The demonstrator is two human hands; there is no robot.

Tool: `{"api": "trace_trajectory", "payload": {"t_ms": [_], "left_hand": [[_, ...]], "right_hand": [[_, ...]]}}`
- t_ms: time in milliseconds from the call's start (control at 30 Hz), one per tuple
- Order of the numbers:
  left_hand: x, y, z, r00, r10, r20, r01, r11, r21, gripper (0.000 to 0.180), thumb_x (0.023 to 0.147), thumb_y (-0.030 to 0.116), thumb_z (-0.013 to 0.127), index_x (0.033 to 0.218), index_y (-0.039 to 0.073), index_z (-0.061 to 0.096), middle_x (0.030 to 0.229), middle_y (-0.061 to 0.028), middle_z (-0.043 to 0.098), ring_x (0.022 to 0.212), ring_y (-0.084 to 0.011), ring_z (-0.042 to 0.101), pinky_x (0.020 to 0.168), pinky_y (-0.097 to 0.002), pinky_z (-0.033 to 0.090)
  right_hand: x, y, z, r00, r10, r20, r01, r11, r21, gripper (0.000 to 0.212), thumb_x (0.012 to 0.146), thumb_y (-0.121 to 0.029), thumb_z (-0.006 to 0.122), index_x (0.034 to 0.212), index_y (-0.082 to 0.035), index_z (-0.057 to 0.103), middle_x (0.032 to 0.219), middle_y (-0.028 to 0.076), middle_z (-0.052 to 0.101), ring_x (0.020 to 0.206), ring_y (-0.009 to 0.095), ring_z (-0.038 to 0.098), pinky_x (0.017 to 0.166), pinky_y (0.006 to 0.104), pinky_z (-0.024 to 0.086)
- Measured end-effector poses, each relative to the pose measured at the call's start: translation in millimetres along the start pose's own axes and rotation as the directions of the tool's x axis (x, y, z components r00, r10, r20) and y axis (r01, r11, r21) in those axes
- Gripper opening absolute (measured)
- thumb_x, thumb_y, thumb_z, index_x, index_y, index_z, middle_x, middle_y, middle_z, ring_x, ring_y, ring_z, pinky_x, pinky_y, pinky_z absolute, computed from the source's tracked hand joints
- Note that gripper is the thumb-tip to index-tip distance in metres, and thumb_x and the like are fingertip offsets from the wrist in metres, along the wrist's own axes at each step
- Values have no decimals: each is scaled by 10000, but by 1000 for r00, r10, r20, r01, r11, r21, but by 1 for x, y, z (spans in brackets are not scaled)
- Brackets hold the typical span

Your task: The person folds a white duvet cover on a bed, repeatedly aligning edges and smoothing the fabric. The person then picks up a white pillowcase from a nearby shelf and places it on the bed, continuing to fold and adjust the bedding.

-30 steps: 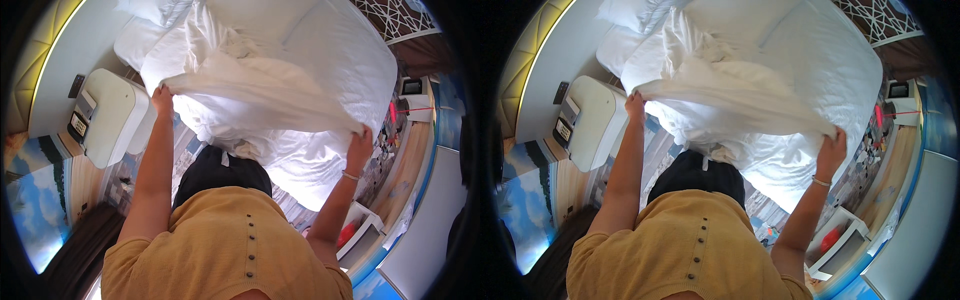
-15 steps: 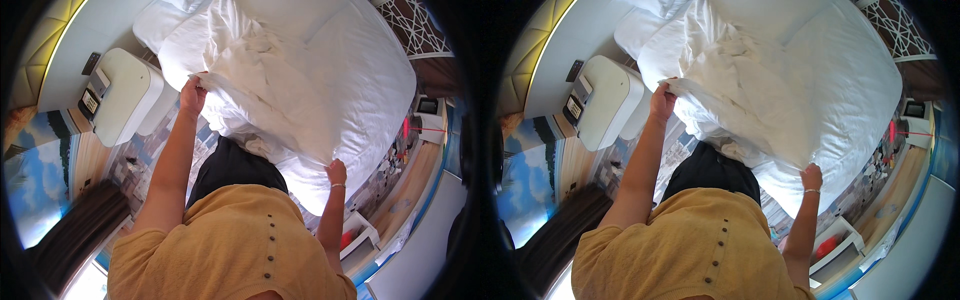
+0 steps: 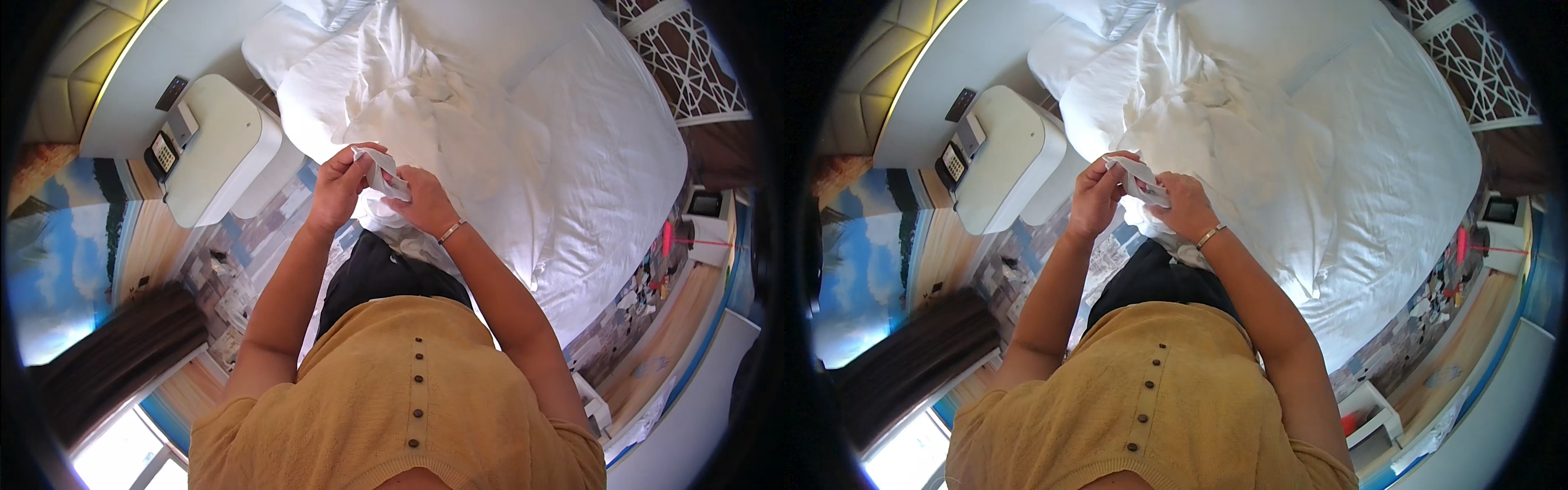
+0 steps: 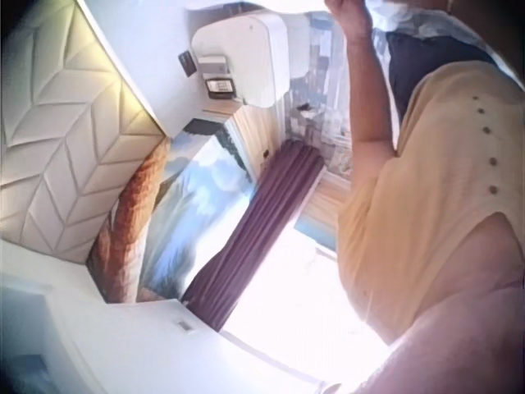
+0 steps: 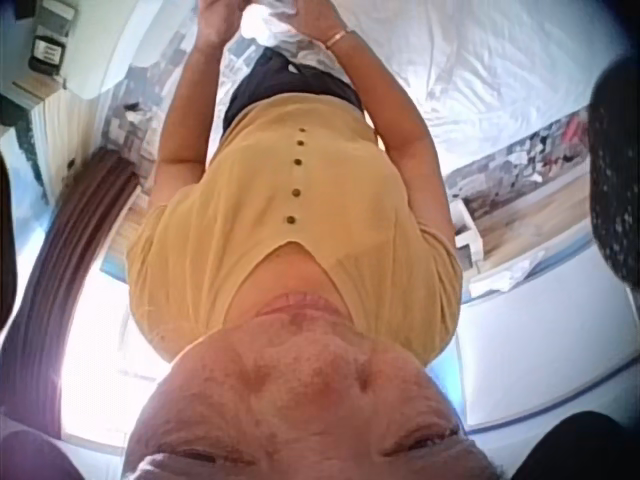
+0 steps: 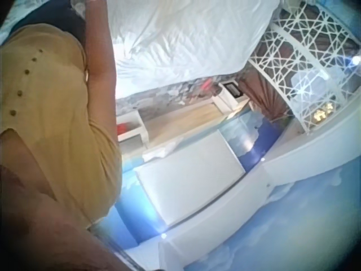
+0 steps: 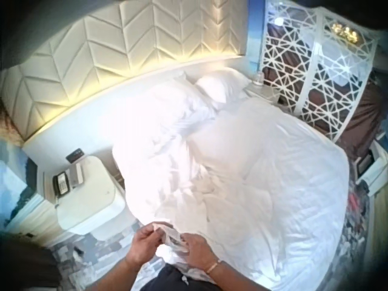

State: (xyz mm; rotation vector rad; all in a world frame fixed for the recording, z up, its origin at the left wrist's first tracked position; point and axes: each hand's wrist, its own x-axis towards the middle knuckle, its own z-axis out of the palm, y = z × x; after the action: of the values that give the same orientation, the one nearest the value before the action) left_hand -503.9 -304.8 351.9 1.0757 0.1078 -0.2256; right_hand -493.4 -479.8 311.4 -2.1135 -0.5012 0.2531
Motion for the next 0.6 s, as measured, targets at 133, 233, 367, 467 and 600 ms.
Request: {"api": "trace_trajectory", "payload": {"t_ms": [133, 233, 367, 467, 600], "left_hand": [[8, -12, -11, 984, 88, -154, -107, 987, -121, 273, 963, 133, 429, 1183, -1, 520, 1029, -113, 606, 909, -195, 602, 846, -346, 481], [7, -25, 2, 942, -13, -335, 5, 1000, -23, 466, 934, 264, 514, 1307, 9, 400, 1167, -134, 544, 960, -223, 584, 876, -347, 460], [1, -62, 9, 924, -160, -348, 258, 932, 256, 552, 852, 327, 637, 1222, -50, 475, 1043, -132, 567, 906, -172, 572, 790, -286, 459], [-3, -76, 21, 953, -180, -244, 254, 914, 317, 390, 831, 250, 652, 1061, -59, 588, 883, -93, 593, 843, -145, 564, 742, -260, 455], [-1, -83, 28, 970, 33, -239, 71, 908, 413, 266, 829, 170, 611, 1013, -23, 613, 860, -65, 594, 816, -141, 547, 745, -254, 445]], "right_hand": [[-3, -10, -14, 951, 222, 216, -259, 952, 161, 360, 791, -288, 656, 995, 0, 587, 836, 205, 632, 831, 360, 610, 751, 390, 471], [-18, 9, -4, 967, 222, 126, -252, 910, 328, 359, 826, -298, 613, 1014, 6, 580, 877, 230, 628, 851, 382, 602, 740, 392, 468], [-30, 8, -10, 987, 163, -18, -157, 972, 175, 377, 833, -272, 610, 1084, 2, 553, 924, 227, 626, 865, 368, 609, 753, 388, 468], [-37, 13, -13, 996, 82, -42, -75, 986, 147, 409, 846, -254, 599, 1158, -1, 522, 983, 200, 619, 891, 313, 611, 777, 378, 468], [-38, 14, -26, 933, 297, 205, -344, 558, 755, 385, 894, -224, 556, 1208, -5, 510, 1060, 116, 600, 945, 202, 585, 815, 315, 466]]}}
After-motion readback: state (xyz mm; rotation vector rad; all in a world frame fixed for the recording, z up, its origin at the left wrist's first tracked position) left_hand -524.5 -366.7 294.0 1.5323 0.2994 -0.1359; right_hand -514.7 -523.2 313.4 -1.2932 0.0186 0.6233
